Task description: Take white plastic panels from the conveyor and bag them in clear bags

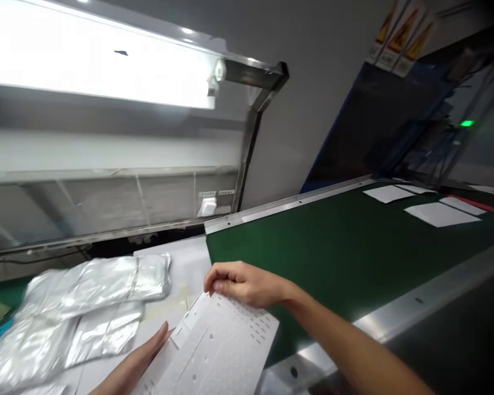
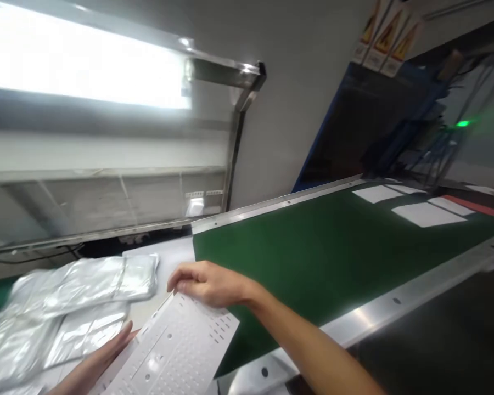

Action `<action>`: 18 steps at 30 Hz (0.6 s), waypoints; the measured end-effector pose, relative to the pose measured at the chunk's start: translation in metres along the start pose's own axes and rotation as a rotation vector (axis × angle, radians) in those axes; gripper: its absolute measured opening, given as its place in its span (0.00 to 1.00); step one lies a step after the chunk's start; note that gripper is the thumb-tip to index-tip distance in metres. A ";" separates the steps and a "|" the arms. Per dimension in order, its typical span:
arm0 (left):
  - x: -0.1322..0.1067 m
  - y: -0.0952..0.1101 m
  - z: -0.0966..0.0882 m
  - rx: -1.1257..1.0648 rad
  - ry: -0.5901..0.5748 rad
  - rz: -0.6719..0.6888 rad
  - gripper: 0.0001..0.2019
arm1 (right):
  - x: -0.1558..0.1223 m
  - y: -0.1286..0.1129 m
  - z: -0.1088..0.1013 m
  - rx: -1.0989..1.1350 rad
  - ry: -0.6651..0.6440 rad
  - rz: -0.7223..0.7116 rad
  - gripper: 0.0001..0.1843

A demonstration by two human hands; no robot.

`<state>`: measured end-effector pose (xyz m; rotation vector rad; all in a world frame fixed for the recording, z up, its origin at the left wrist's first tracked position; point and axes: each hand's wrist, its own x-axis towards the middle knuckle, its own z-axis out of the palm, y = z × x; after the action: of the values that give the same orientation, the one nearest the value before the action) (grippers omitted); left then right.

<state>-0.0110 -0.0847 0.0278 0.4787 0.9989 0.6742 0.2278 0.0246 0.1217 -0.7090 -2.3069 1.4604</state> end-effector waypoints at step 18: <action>-0.102 -0.117 -0.124 -0.109 0.210 0.478 0.30 | 0.035 0.042 0.326 0.770 0.632 0.626 0.28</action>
<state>-0.1241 -0.2313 -0.0452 0.5646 1.0453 1.2215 0.0421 -0.1838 -0.0555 -1.4224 -0.9627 1.8247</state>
